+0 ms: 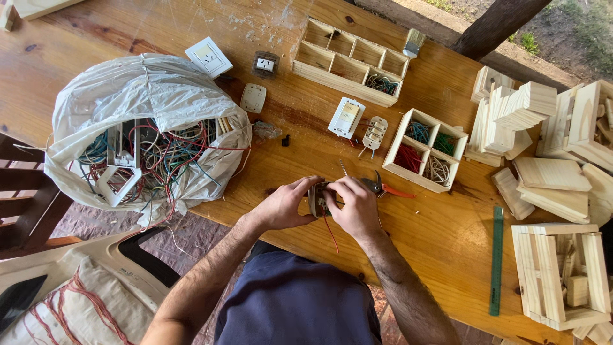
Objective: The person strips the insulation from several colored wires using pliers and then inserts them into the terminals of a white electrical outlet. They use a screwdriver to tighten the terminal screws to secure the wires in place.
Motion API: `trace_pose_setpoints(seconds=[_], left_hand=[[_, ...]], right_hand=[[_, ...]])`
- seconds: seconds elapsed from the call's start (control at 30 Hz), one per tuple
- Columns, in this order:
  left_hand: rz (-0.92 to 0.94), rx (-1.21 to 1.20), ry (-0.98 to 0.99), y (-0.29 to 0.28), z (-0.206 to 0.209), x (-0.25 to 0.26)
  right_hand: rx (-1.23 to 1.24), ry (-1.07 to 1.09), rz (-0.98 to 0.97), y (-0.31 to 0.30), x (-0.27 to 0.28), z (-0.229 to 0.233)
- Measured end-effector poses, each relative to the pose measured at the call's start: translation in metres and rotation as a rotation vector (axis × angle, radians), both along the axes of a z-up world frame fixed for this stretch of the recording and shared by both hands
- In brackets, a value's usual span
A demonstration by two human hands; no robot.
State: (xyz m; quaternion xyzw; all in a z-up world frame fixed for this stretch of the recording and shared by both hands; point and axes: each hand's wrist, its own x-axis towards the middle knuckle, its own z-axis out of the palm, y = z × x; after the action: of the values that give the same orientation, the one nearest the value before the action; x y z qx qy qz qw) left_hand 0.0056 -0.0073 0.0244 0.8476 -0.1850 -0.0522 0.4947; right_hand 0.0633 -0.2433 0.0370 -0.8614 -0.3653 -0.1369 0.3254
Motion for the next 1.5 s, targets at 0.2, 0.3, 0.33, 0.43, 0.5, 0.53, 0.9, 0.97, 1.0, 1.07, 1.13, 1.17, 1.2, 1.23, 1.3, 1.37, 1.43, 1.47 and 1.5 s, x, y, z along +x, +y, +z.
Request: trace_pose_setpoints(seconds=[0.2, 0.3, 0.33, 0.43, 0.5, 0.53, 0.9, 0.97, 1.0, 1.07, 1.13, 1.17, 1.2, 1.23, 1.3, 1.37, 1.43, 1.47, 1.5], left_hand=[[-0.002, 0.011, 0.005, 0.000, 0.005, 0.001], [-0.004, 0.023, 0.003, 0.000, 0.006, 0.001], [-0.004, 0.023, 0.003, 0.000, 0.005, 0.001], [0.000, 0.033, 0.001, -0.001, 0.004, 0.000], [0.006, 0.042, -0.004, -0.001, 0.004, 0.000], [0.007, 0.035, -0.011, -0.001, 0.004, 0.000], [0.034, 0.010, -0.040, -0.001, 0.009, 0.000], [0.029, -0.002, -0.065, -0.001, 0.006, 0.001], [0.028, -0.002, -0.066, -0.002, 0.008, 0.002], [0.021, -0.007, -0.070, -0.001, 0.012, 0.001], [0.020, -0.005, -0.080, -0.002, 0.013, 0.001], [0.019, -0.004, -0.089, -0.003, 0.014, 0.001], [0.019, -0.003, -0.089, -0.003, 0.014, 0.000], [0.022, 0.006, -0.105, -0.003, 0.014, 0.000], [0.025, 0.015, -0.121, -0.003, 0.014, -0.001], [0.046, 0.034, -0.147, -0.004, 0.013, -0.002], [0.052, 0.052, -0.159, -0.004, 0.017, -0.001], [0.055, 0.070, -0.170, -0.005, 0.019, -0.002], [0.054, 0.071, -0.172, -0.005, 0.018, -0.001]], right_hand=[[-0.036, 0.002, 0.001, 0.001, 0.001, 0.003], [-0.058, 0.000, 0.003, 0.002, 0.001, 0.004], [-0.057, 0.012, 0.007, 0.003, 0.002, 0.006], [-0.064, 0.022, 0.010, 0.003, 0.001, 0.000], [-0.072, 0.018, 0.010, 0.004, 0.000, -0.001], [-0.087, 0.043, 0.005, 0.004, 0.000, 0.000], [0.047, 0.251, 0.053, -0.007, 0.006, 0.033], [0.037, 0.186, 0.084, -0.006, 0.007, 0.042], [0.037, 0.184, 0.082, -0.007, 0.008, 0.041], [0.020, 0.142, 0.111, -0.009, 0.010, 0.037], [0.002, 0.103, 0.118, -0.010, 0.012, 0.034], [-0.017, 0.065, 0.125, -0.011, 0.014, 0.032], [-0.016, 0.065, 0.126, -0.011, 0.013, 0.030], [-0.031, 0.030, 0.132, -0.011, 0.014, 0.027], [-0.046, -0.004, 0.140, -0.011, 0.014, 0.024], [-0.049, -0.021, 0.140, -0.011, 0.014, 0.022], [-0.060, -0.031, 0.139, -0.011, 0.015, 0.015], [-0.071, -0.040, 0.136, -0.012, 0.015, 0.012], [-0.070, -0.041, 0.135, -0.010, 0.014, 0.016]])
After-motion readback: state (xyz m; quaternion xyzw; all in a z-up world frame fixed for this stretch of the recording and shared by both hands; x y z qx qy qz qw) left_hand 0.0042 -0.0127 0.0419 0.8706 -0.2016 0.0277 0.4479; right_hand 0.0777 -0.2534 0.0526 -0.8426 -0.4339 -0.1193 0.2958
